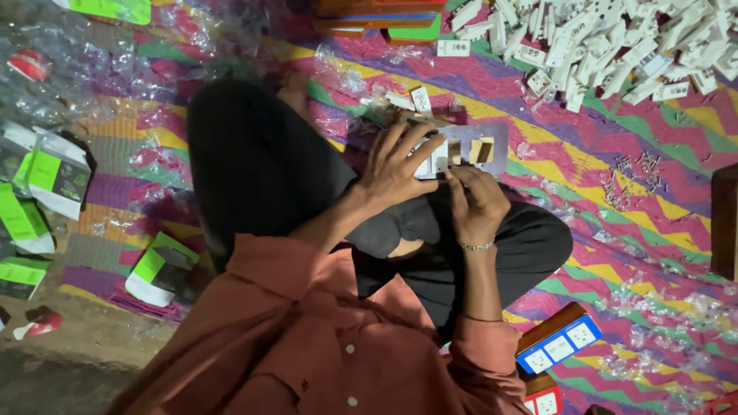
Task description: The person sits on a floor mat assembling electrical switch plates. They pick white switch modules from a pile, place them into purple plastic faceplate frames, take small screws from a wooden compartment box, and use a hand tool to tighten the screws, completing several plates one at a time.
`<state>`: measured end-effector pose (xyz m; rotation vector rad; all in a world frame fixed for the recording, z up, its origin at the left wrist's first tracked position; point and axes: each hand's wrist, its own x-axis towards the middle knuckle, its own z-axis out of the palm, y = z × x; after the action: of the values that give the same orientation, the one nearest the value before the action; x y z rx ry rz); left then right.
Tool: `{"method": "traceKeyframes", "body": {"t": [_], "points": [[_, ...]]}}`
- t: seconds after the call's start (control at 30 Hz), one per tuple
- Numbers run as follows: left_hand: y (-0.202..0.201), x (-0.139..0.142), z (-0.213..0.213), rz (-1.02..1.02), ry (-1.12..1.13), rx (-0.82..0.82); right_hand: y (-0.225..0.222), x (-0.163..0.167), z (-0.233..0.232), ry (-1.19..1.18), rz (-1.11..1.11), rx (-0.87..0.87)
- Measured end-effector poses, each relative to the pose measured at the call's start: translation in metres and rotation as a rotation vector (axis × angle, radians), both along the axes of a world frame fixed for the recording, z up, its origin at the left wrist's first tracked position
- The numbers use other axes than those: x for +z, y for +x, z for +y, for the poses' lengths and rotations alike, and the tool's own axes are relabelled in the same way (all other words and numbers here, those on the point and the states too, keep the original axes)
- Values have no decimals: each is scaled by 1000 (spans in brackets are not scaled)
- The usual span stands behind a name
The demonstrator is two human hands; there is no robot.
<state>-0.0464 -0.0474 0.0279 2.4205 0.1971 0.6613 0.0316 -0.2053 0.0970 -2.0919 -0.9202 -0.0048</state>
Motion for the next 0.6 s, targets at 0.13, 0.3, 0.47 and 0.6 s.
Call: {"method": "traceKeyframes", "body": {"t": [0.13, 0.3, 0.47, 0.6], "points": [[0, -5, -4, -14, -1, 0, 3, -7, 6, -60, -72, 14], [5, -17, -8, 9, -4, 40, 0, -17, 2, -70, -100, 82], [5, -24, -10, 7, -5, 34, 1, -21, 2, -87, -188, 88], [3, -26, -10, -7, 28, 74, 1, -21, 4, -137, -222, 116]]}}
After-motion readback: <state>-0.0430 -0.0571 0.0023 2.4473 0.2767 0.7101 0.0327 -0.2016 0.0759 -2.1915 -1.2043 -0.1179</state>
